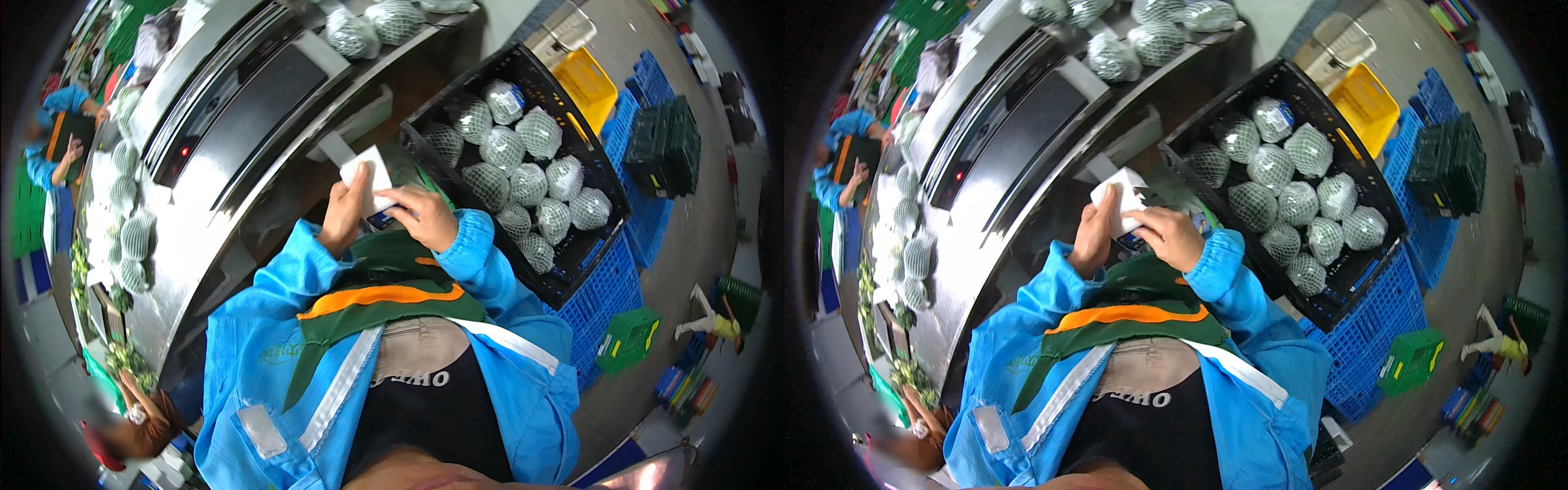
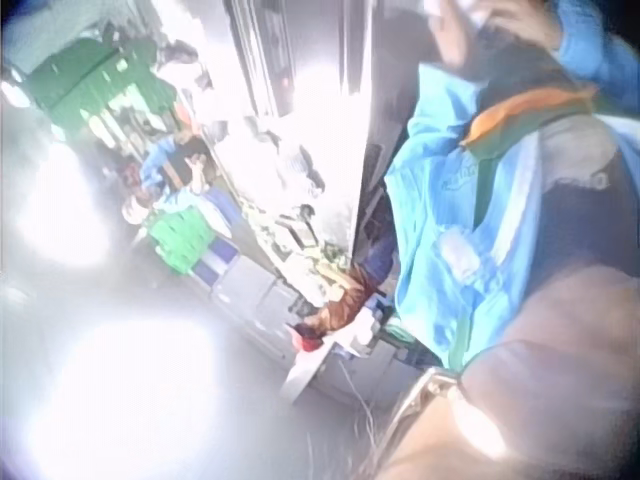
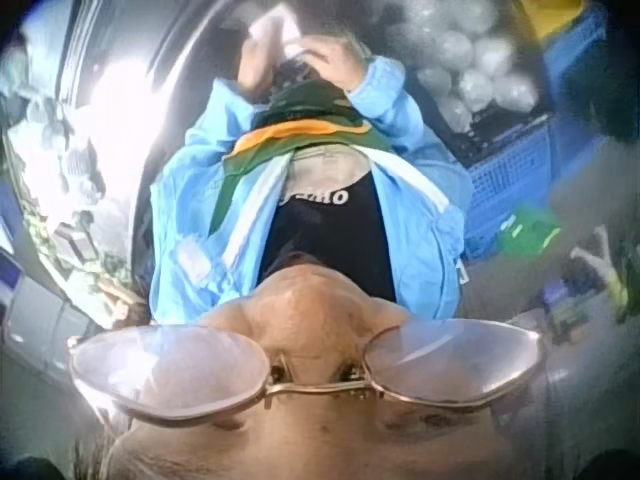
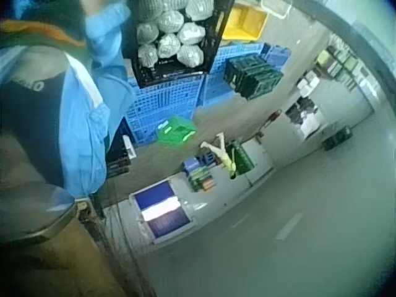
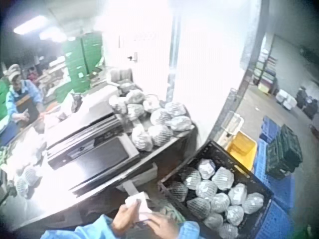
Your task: The person applies adhesive labels to produce items wrapped in mesh and arranges them in a crate.
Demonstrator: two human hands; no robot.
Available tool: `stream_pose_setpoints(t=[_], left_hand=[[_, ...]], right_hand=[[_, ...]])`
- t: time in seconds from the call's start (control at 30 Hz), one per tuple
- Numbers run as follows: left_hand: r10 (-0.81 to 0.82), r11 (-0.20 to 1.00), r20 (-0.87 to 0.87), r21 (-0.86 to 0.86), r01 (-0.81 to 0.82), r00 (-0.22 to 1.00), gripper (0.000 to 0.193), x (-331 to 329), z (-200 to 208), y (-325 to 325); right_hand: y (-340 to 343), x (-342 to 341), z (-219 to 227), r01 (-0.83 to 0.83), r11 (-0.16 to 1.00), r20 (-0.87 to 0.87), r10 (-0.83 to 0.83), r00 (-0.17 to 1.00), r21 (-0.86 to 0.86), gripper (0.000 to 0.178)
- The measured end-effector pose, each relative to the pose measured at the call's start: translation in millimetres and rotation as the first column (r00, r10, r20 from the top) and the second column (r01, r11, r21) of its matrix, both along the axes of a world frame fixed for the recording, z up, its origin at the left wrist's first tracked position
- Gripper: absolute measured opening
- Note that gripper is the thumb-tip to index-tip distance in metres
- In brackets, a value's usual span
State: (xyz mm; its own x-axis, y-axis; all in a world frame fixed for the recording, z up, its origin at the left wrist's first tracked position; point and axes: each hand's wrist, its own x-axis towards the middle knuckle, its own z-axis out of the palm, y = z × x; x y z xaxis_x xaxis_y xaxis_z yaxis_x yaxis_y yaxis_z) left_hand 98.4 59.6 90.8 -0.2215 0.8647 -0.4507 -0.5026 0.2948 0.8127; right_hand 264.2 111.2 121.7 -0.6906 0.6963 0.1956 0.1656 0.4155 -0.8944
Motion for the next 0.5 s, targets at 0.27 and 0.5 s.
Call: stream_pose_setpoints(t=[0.27, 0.5], left_hand=[[-0.14, 0.969, 0.278, -0.158, 0.189, 0.95, 0.05, 22, -1, -5], [-0.168, 0.938, 0.405, -0.214, 0.272, 0.899, 0.055, 27, 2, -4]], right_hand=[[-16, 35, -24, 0.016, 0.996, -0.054, -0.011, 0.998, 0.086, 0.025], [-9, 51, -25, 0.02, 0.987, -0.062, -0.03, 0.998, -0.157, 0.026]])
